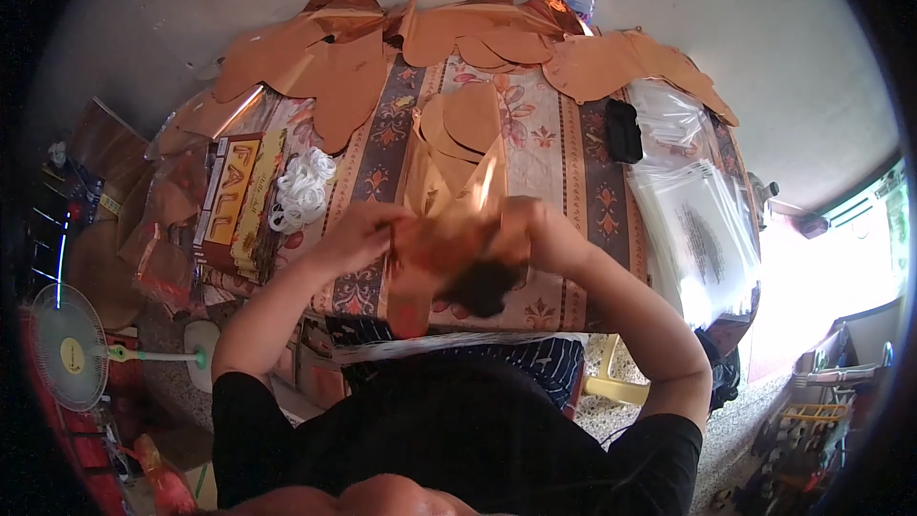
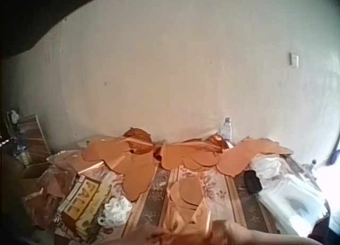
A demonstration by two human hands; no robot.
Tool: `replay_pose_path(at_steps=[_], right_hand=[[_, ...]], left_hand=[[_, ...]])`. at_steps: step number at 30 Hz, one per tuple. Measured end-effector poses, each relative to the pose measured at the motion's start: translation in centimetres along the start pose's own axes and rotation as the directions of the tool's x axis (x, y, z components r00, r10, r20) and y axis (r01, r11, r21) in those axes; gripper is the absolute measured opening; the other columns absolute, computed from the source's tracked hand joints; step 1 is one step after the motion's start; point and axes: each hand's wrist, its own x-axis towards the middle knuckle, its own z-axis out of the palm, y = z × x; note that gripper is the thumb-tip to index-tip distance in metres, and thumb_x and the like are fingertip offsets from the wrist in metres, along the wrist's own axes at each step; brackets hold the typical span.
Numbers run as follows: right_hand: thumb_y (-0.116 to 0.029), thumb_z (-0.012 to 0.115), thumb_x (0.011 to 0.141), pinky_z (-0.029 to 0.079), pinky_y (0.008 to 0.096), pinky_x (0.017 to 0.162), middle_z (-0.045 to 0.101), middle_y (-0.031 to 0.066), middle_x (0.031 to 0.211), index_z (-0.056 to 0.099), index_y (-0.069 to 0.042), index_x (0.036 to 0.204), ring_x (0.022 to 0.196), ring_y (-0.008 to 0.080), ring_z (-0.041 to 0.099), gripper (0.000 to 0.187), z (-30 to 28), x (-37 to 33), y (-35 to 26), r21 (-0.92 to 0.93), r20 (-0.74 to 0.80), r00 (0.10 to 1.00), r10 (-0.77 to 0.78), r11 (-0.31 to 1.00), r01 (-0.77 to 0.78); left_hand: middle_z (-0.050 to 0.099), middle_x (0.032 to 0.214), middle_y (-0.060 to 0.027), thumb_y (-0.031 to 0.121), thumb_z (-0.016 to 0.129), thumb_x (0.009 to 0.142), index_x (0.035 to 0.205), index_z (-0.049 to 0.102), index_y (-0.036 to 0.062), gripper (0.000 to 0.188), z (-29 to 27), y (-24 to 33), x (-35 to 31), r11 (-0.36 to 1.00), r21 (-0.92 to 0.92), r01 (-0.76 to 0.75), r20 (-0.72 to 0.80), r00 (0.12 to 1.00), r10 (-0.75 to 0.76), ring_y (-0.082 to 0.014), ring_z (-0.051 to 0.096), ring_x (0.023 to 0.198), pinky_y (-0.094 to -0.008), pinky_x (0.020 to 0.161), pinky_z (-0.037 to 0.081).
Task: Folding and packaging metallic decorative sheets on a table.
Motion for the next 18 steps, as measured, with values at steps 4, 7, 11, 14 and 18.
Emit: replay_pose_path(at_steps=[4,7,11,14,18], right_hand=[[-0.023,0.07,0.08,0.05,0.0332,0.063,0.066,0.006,0.076,0.069,-0.001,0.086,0.07,0.0185,0.064,0.022,0.1,1.5,1.5,0.285,-0.25,0.844,0.474,0.869,-0.404],[-0.024,0.065,0.086,0.049,0.0296,0.053,0.065,0.0064,0.067,0.068,0.004,0.082,0.058,0.014,0.063,0.028,-1.6,3.5,-0.3,0.478,-0.042,0.667,0.744,0.601,-0.641],[-0.019,0.063,0.086,0.05,0.0285,0.046,0.062,0.0092,0.061,0.065,0.008,0.078,0.049,0.0158,0.062,0.029,-2.3,4.5,-0.3,0.481,0.044,0.613,0.789,0.521,-0.705],[-0.017,0.064,0.085,0.05,0.029,0.044,0.062,0.0106,0.061,0.065,0.009,0.077,0.048,0.0178,0.062,0.027,-2.5,4.8,0.5,0.515,0.108,0.596,0.796,0.468,-0.718],[-0.017,0.063,0.087,0.051,0.0268,0.044,0.061,0.0089,0.062,0.064,0.005,0.075,0.047,0.0165,0.061,0.025,-2.7,5.0,0.4,0.499,0.149,0.577,0.803,0.443,-0.745]], left_hand=[[0.057,0.071,0.0047,0.016,0.06,0.09,0.086,0.064,0.0013,0.016,-0.5,-1.5,2.7,0.955,-0.295,-0.014,-0.103,0.994,-0.017,-0.0054,0.05,0.071,-0.0258,0.064,0.043],[0.059,0.074,0.002,0.018,0.062,0.09,0.085,0.066,-0.001,0.02,-1.0,-3.0,4.5,0.917,-0.365,0.159,-0.046,0.981,-0.189,-0.0055,0.052,0.071,-0.0238,0.063,0.042],[0.065,0.085,-0.0026,0.018,0.063,0.091,0.098,0.063,0.0,0.02,-1.6,-1.6,4.9,0.843,-0.456,0.286,0.07,0.956,-0.286,-0.0081,0.06,0.077,-0.0232,0.066,0.049],[0.066,0.096,-0.005,0.017,0.061,0.093,0.111,0.059,0.0016,0.024,-1.6,-0.9,4.5,0.802,-0.525,0.284,0.065,0.953,-0.296,-0.0095,0.063,0.08,-0.0241,0.066,0.053],[0.068,0.106,-0.0146,0.014,0.061,0.093,0.121,0.054,-0.0061,0.035,-1.6,-0.8,3.1,0.877,-0.477,0.055,-0.11,0.986,-0.122,-0.0131,0.065,0.087,-0.0259,0.079,0.051]])
